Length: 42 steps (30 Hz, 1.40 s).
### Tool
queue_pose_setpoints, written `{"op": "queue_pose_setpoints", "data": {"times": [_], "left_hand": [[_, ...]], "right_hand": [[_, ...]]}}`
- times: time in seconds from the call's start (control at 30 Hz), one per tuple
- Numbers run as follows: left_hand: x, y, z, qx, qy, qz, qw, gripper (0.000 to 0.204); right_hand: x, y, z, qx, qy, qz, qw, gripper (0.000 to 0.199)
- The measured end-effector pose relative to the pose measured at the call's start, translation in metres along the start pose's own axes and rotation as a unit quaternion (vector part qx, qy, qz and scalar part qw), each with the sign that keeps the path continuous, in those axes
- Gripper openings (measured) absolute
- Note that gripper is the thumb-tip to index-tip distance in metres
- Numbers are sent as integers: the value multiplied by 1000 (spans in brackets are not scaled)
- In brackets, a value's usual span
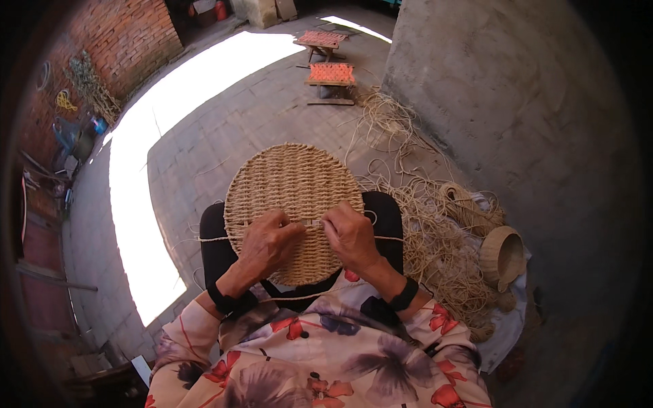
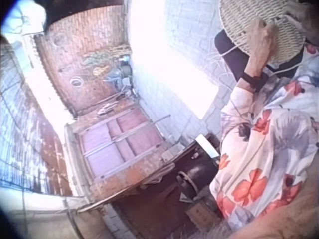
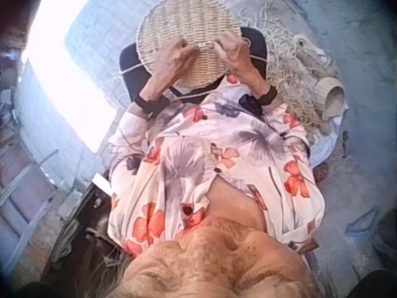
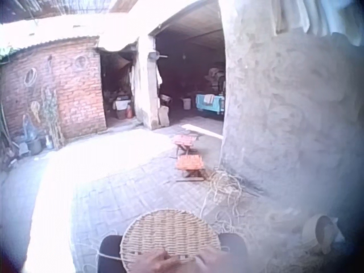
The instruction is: The person is weaving a flat circular basket base using dried plant fibers or straw.
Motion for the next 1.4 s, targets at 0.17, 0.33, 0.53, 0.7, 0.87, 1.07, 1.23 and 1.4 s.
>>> {"op": "queue_pose_setpoints", "data": {"times": [0.17, 0.33, 0.53, 0.7, 0.87, 1.07, 1.23, 1.4], "left_hand": [[5, 9, 10, -53, 2, 33, 998, 8], [0, 8, 9, -32, 68, 19, 997, 7], [-13, -11, 13, -34, 17, -14, 999, 10], [-18, -10, 22, -28, 8, -13, 999, 11], [-18, -12, 23, -27, 4, 0, 1000, 10], [-21, -10, 26, 4, 9, -4, 1000, 9], [-23, -11, 29, -1, 8, -1, 1000, 7], [-21, -13, 28, -6, 8, 14, 1000, 7]], "right_hand": [[-5, 0, 8, -4, 39, -50, 998, 21], [-10, -2, 18, -12, 54, -81, 995, 23], [-15, -5, 17, -42, 57, -63, 995, 22], [-12, -9, 19, -44, 45, -86, 994, 21], [-11, -10, 34, -52, 79, -89, 992, 18], [-11, -6, 45, -3, 102, -16, 995, 15], [-5, 2, 52, 32, 33, 78, 996, 18], [-2, 3, 54, 41, -75, 175, 981, 25]]}}
Point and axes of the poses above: each hand's wrist, its own y-axis away from the middle knuckle, its own z-axis out of the palm, x = y × z, the point moved 4 cm from there along -y, towards the middle knuckle, and after that the axes turned 2 degrees about y, right-handed, at the moved point
